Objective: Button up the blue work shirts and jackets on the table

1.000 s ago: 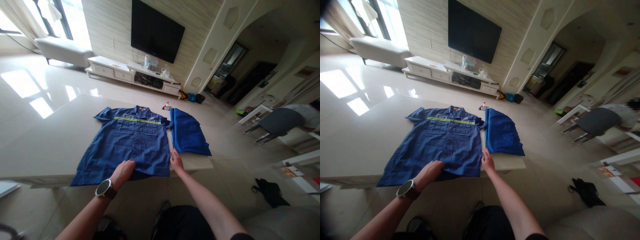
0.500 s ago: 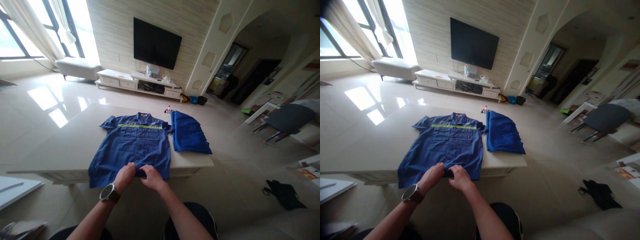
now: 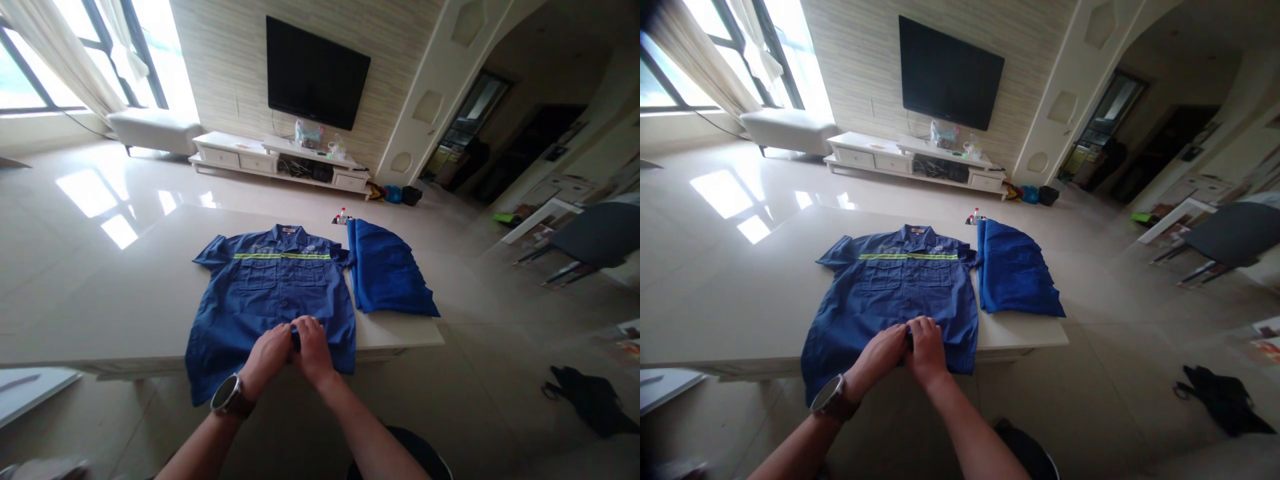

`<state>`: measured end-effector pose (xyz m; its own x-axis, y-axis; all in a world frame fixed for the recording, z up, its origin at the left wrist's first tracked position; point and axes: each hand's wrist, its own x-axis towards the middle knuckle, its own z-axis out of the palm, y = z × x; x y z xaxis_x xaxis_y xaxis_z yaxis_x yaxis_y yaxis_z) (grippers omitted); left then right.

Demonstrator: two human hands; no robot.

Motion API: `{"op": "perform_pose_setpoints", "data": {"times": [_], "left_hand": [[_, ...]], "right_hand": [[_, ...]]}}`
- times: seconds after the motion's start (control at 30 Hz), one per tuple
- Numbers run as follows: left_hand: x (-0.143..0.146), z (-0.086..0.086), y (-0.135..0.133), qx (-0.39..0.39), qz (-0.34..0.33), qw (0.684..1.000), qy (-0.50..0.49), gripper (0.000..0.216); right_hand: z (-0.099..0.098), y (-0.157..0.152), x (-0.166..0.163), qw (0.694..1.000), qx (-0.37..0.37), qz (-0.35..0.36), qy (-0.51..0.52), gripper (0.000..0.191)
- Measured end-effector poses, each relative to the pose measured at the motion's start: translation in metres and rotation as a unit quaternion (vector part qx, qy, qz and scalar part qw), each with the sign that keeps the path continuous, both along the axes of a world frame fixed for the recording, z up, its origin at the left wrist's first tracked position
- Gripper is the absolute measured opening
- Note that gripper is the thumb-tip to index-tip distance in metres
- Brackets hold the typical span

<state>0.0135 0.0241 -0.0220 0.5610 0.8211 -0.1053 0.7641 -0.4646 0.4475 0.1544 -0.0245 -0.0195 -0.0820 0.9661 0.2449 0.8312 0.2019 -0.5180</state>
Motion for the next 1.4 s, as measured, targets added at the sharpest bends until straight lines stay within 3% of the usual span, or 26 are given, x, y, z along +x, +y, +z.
{"op": "perform_pose_setpoints", "data": {"times": [0.1, 0.3, 0.53, 0.73, 1.03, 1.27, 1.4], "left_hand": [[-0.002, -0.001, 0.008, -0.020, 0.038, 0.998, -0.038, 0.023], [-0.011, -0.001, 0.017, -0.096, 0.071, 0.990, -0.068, 0.017], [-0.015, 0.001, 0.017, -0.150, 0.045, 0.972, -0.175, 0.023], [-0.012, -0.005, 0.025, -0.248, 0.087, 0.935, -0.238, 0.032], [-0.006, -0.012, 0.030, -0.300, 0.113, 0.909, -0.267, 0.043], [-0.005, 0.006, 0.025, -0.392, 0.128, 0.863, -0.291, 0.040], [-0.006, 0.016, 0.022, -0.399, 0.119, 0.863, -0.286, 0.037]], "right_hand": [[0.003, 0.003, -0.001, 0.999, 0.020, 0.001, -0.044, 0.021], [0.004, 0.006, 0.005, 0.997, -0.010, 0.038, -0.069, 0.011], [0.002, -0.002, 0.019, 0.998, -0.010, 0.059, -0.038, 0.018], [0.000, -0.001, 0.029, 0.999, 0.022, 0.042, -0.005, 0.020], [-0.003, -0.001, 0.034, 0.995, 0.045, 0.079, 0.042, 0.022], [-0.005, -0.002, 0.031, 0.997, 0.040, 0.051, 0.048, 0.022], [-0.004, -0.001, 0.029, 0.998, 0.042, 0.032, 0.045, 0.023]]}}
